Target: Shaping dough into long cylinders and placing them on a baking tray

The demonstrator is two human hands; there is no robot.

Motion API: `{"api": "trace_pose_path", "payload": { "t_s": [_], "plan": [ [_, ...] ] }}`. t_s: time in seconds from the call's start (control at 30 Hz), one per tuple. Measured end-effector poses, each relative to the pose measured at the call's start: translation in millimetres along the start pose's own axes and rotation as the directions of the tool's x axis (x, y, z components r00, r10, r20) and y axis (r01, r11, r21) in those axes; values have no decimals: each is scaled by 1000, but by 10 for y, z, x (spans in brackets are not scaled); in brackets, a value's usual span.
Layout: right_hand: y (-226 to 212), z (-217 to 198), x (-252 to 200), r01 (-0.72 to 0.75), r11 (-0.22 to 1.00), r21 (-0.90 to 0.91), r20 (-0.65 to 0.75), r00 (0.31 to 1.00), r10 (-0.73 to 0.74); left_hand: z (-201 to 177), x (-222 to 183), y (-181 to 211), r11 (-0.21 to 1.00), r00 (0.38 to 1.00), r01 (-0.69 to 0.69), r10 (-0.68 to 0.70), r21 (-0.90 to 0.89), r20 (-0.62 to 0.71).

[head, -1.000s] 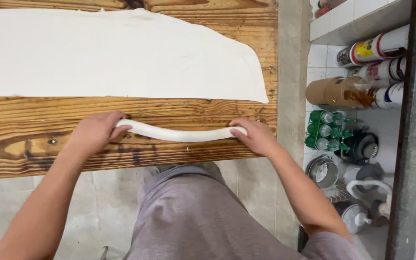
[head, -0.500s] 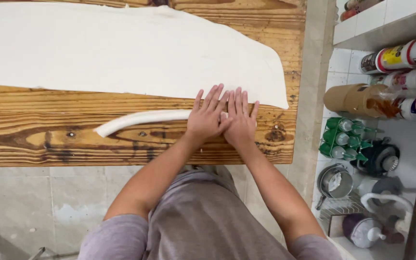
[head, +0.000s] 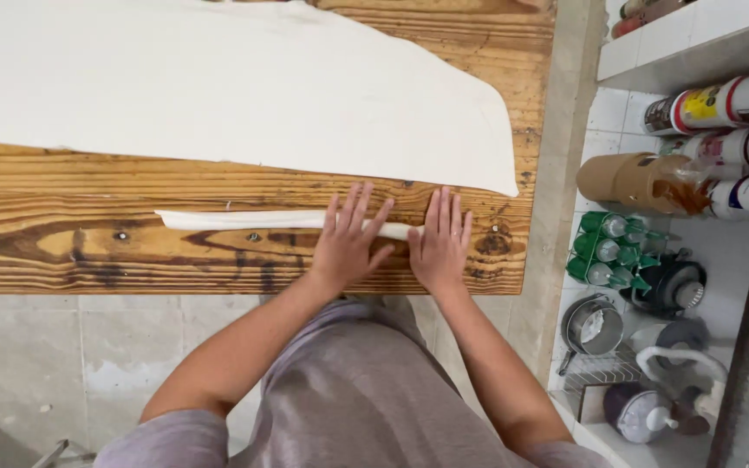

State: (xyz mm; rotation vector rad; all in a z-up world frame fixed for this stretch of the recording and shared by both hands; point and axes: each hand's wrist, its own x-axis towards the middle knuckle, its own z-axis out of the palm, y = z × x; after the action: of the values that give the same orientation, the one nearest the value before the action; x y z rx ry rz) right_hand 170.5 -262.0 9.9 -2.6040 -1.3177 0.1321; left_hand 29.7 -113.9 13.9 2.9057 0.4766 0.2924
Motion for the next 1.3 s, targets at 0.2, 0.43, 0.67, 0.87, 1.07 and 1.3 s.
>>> {"api": "trace_pose_path", "payload": {
  "t_s": [0.2, 0.43, 0.67, 0.87, 1.07, 1.3],
  "plan": [
    [30, -319, 512, -280, 959, -49, 177, 942, 284, -202, 488, -253, 981, 954, 183, -162, -61, 253],
    [198, -138, -932, 63, 997, -46, 212, 976, -52, -429, -995, -247, 999, 995, 48, -47, -5, 86],
    [294, -105, 3, 7, 999, -54, 67, 998, -4, -496, -494, -1380, 983, 983, 175, -178, 61, 38],
    [106, -298, 666, -101, 995, -21, 107, 989, 103, -403, -267, -1213, 781, 783, 622, -618, 60, -70],
    [271, -188, -357, 247, 969, -11, 163, 957, -242, -655, -1574, -1033, 946, 963, 256, -231, 198, -141],
    [306, -46, -481, 296, 955, -32, 61, 954, -294, -459, -1957, -1764, 842, 841, 435, -507, -318, -191]
  ]
}}
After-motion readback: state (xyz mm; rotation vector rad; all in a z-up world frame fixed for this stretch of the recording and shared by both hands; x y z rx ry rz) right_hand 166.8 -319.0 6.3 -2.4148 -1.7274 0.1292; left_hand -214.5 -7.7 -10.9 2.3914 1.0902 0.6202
